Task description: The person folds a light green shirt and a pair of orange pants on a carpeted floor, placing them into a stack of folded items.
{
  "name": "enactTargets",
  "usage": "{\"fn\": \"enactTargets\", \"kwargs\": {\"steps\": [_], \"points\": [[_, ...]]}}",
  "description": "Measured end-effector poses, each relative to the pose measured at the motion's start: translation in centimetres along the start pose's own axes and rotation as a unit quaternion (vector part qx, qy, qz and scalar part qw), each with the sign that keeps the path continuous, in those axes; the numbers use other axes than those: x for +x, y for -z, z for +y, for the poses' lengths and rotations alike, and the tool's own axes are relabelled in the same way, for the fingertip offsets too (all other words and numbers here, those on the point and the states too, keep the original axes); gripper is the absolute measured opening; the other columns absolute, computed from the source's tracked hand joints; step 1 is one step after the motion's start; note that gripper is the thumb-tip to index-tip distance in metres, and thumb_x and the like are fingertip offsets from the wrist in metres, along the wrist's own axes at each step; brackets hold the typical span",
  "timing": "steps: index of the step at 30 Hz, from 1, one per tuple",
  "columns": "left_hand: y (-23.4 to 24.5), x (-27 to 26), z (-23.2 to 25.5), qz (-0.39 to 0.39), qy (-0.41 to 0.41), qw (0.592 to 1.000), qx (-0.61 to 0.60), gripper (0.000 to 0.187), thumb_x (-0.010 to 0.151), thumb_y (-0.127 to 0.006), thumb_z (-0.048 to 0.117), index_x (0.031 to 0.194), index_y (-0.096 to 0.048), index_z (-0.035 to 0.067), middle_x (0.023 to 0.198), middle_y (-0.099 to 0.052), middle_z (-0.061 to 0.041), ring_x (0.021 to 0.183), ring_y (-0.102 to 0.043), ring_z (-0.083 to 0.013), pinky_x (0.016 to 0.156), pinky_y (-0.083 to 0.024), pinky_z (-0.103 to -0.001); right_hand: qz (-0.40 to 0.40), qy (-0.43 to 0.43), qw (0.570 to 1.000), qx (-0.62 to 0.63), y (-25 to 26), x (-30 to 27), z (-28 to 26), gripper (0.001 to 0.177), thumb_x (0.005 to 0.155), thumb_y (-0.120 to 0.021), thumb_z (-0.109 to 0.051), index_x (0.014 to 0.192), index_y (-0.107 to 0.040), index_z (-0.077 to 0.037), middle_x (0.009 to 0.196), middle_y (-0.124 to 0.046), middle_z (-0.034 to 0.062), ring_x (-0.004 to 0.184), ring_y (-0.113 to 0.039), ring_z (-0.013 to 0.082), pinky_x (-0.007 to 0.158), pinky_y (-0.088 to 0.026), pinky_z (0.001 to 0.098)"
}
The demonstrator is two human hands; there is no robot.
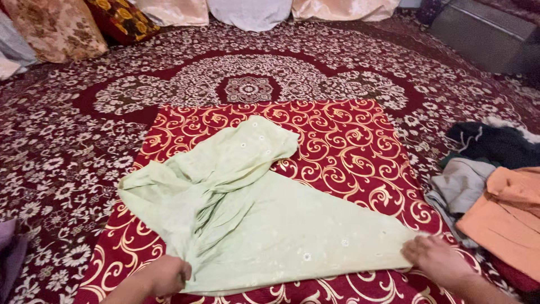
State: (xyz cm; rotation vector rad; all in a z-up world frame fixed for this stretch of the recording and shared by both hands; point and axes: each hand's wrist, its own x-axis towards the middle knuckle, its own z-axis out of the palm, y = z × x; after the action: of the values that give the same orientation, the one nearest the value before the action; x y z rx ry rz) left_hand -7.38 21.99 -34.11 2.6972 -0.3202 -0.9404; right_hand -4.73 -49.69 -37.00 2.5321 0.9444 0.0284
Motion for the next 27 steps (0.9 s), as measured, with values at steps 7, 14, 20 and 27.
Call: {"fn": "enactTargets", "kwargs": {"steps": [7,14,20,27], "points": [[-0.6,1.4,1.8,-0.084,0.092,0.989,0.074,0.03,0.084,-0.073,0.027,0.114,-0.073,0.025,0.099,-0.076,-0.002,0.097,-0.075,-0.0235,0.086,-0.058,-0.037,-0.285,-0.079,0.93,0.216,0.9,-0.3,-4.0,0.05,0.093,-0.058,-0.008,0.14,-0.053,-0.024,0.156,-0.041,-0.0023,0.132,-0.05,0.0232,0.109,-0.045,0.0399],[-0.9,3.7,8.8,-0.058,-0.088,0.991,0.076,0.028,0.074,-0.08,0.032,0.097,-0.073,0.019,0.099,-0.075,-0.002,0.099,-0.071,-0.0258,0.084,-0.055,-0.04,-0.231,-0.363,0.809,0.4,-2.2,1.9,-2.0,0.05,0.088,-0.07,-0.024,0.135,-0.056,-0.014,0.127,-0.07,0.013,0.117,-0.069,0.0266,0.102,-0.058,0.0369],[-4.0,4.4,10.7,-0.088,-0.133,0.978,0.132,0.032,0.064,-0.085,0.023,0.091,-0.068,0.016,0.097,-0.07,-0.003,0.102,-0.065,-0.0306,0.082,-0.054,-0.045,-0.134,-0.457,0.792,0.382,-12.4,1.9,-1.2,0.062,0.081,-0.077,-0.038,0.13,-0.06,-0.005,0.127,-0.066,0.0249,0.123,-0.061,0.0406,0.107,-0.05,0.0476],[-3.7,4.0,11.3,-0.033,-0.152,0.983,0.096,0.016,0.079,-0.075,0.021,0.086,-0.062,0.017,0.09,-0.07,-0.006,0.096,-0.067,-0.032,0.079,-0.052,-0.047,-0.202,-0.523,0.753,0.343,-12.5,2.0,-1.6,0.071,0.088,-0.071,-0.05,0.136,-0.06,0.001,0.122,-0.071,0.0228,0.121,-0.064,0.0379,0.104,-0.052,0.0473]]}}
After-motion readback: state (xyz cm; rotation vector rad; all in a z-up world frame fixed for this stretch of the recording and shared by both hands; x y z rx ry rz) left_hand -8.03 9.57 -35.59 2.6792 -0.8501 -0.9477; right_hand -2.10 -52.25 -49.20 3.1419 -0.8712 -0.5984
